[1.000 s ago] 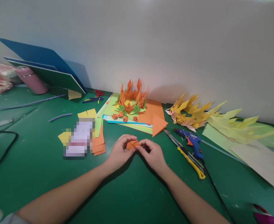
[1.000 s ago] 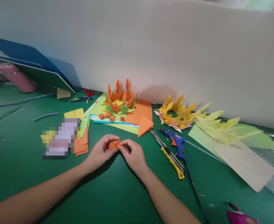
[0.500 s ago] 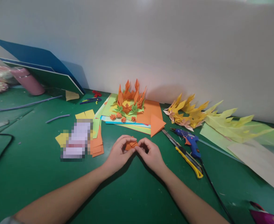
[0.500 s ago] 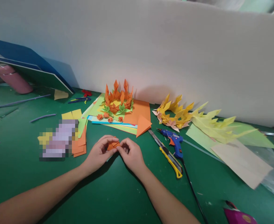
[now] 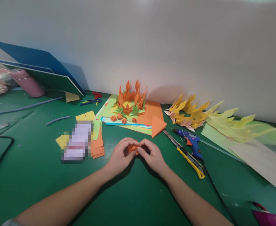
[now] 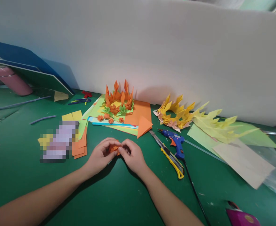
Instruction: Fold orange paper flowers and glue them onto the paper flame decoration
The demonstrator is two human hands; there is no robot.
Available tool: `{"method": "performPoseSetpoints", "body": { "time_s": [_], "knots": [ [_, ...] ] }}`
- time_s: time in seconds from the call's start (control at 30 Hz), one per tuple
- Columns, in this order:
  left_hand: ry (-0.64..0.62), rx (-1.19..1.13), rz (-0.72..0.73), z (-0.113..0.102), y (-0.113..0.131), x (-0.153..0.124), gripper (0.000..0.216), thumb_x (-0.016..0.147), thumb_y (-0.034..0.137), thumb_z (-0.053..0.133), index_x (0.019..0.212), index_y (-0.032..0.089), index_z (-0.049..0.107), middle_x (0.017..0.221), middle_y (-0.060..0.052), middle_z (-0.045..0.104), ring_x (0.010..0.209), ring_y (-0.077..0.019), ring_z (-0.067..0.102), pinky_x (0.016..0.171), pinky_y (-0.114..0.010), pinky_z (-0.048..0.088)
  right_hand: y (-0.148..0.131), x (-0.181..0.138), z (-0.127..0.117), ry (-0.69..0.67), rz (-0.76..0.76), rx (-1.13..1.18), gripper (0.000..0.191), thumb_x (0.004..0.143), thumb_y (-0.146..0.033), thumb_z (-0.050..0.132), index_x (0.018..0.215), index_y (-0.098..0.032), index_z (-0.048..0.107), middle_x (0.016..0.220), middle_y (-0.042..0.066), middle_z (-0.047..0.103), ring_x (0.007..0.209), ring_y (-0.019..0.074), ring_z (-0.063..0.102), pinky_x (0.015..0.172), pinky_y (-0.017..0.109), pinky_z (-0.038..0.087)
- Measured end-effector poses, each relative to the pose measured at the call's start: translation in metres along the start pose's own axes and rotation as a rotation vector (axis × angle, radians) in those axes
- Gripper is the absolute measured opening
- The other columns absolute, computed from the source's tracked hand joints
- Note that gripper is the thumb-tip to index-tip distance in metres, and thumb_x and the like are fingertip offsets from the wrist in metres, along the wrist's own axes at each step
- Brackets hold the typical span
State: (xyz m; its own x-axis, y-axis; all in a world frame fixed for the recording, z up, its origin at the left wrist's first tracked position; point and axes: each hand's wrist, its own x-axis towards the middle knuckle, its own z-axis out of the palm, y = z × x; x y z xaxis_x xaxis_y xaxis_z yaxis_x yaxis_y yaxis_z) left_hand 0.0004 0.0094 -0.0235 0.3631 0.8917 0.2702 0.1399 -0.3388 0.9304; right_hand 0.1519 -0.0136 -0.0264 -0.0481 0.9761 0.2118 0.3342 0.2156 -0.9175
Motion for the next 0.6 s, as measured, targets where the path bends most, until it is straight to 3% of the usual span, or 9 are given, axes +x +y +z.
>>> {"method": "performPoseSetpoints", "body": {
  "time_s": [0.17,0.43,0.6],
  "knots": [
    [-0.023,-0.128,-0.083,0.000,-0.002,0.000,0.018,0.072,0.014,0.061,0.088,0.021,0.065,0.096,-0.005,0.059,0.091,-0.0174,0.059,0.077,-0.033,0.052,0.001,-0.001,0.000,0.004,0.005,0.010,0.019,0.078,-0.033,0.050,0.064,-0.021,0.046,0.058,-0.004,0.045,0.053,0.0120,0.041,0.050,0.023,0.034],
    [-0.063,-0.328,-0.231,0.000,0.003,0.004,0.020,0.067,0.023,0.070,0.086,0.020,0.066,0.095,-0.004,0.057,0.091,-0.0176,0.058,0.078,-0.032,0.051,-0.002,0.000,-0.005,0.063,-0.053,-0.001,0.020,0.079,-0.033,0.051,0.063,-0.021,0.051,0.064,-0.001,0.050,0.063,0.0148,0.049,0.059,0.025,0.040],
    [-0.087,-0.331,-0.254,0.010,0.012,0.003,0.024,0.067,0.019,0.069,0.091,0.020,0.064,0.099,-0.004,0.057,0.095,-0.0178,0.056,0.079,-0.031,0.051,-0.008,-0.012,-0.009,0.083,0.097,0.041,0.017,0.079,-0.035,0.051,0.070,-0.021,0.051,0.061,-0.003,0.050,0.055,0.0131,0.049,0.053,0.024,0.042]
  ]
}}
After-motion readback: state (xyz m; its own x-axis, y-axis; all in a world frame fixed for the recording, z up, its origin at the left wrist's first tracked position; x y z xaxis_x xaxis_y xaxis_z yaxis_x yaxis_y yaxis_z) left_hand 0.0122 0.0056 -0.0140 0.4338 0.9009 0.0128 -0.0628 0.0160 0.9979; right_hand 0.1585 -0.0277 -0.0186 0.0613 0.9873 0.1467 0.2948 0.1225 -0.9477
